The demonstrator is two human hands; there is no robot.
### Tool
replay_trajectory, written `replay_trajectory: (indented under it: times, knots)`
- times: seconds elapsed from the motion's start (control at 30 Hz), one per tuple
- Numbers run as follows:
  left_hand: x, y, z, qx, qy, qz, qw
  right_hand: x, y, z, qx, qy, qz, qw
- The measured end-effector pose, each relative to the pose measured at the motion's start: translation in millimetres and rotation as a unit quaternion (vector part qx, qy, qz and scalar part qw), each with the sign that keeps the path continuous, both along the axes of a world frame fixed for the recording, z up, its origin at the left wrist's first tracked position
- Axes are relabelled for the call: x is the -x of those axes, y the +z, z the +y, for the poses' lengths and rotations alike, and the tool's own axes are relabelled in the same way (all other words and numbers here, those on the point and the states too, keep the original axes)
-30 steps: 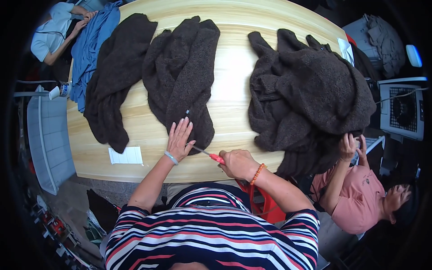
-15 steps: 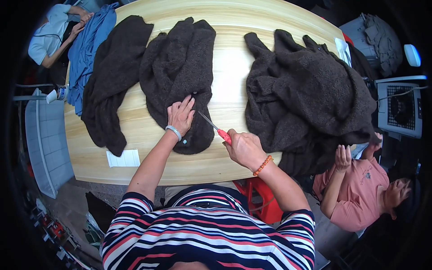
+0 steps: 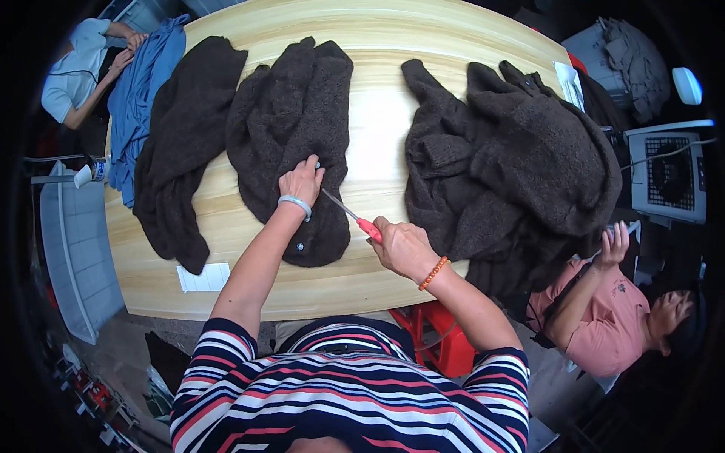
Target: Trimming excess threads and loose fabric from dark knit sweaters using scissors.
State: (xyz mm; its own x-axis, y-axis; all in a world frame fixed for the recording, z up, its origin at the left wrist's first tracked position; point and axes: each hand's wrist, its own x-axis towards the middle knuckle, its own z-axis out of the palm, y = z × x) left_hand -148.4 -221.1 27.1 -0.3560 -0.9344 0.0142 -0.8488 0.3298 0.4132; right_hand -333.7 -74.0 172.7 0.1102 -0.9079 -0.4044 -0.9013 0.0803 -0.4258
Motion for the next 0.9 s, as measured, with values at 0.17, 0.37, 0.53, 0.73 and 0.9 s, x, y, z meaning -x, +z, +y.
replay_trajectory:
  times: [0.17, 0.37, 0.53, 0.73, 0.9]
  knots:
    - [-6.8, -10.4, -4.8, -0.019, -0.036, 0.068, 0.997, 1.5, 12.6, -11.4, -0.014, -0.029, 0.047, 0.998]
    - [-44.7, -3.5, 43.3, -0.019, -0.178, 0.172, 0.969, 3.8, 16.0, -6.9, -0.031, 0.020, 0.014, 0.999]
    - [-71.2, 3.1, 94.2, 0.011, -0.189, 0.081, 0.979, 1.7, 15.8, 5.1, -0.031, 0.076, -0.007, 0.997]
    - [-73.0, 1.9, 92.8, 0.013, -0.184, 0.058, 0.981, -16.7, 11.5, 27.5, -0.081, 0.134, 0.006, 0.988]
    - [-98.8, 0.3, 149.3, -0.012, -0.132, 0.086, 0.988, -17.8, 25.0, 30.6, -0.092, 0.097, 0.018, 0.991]
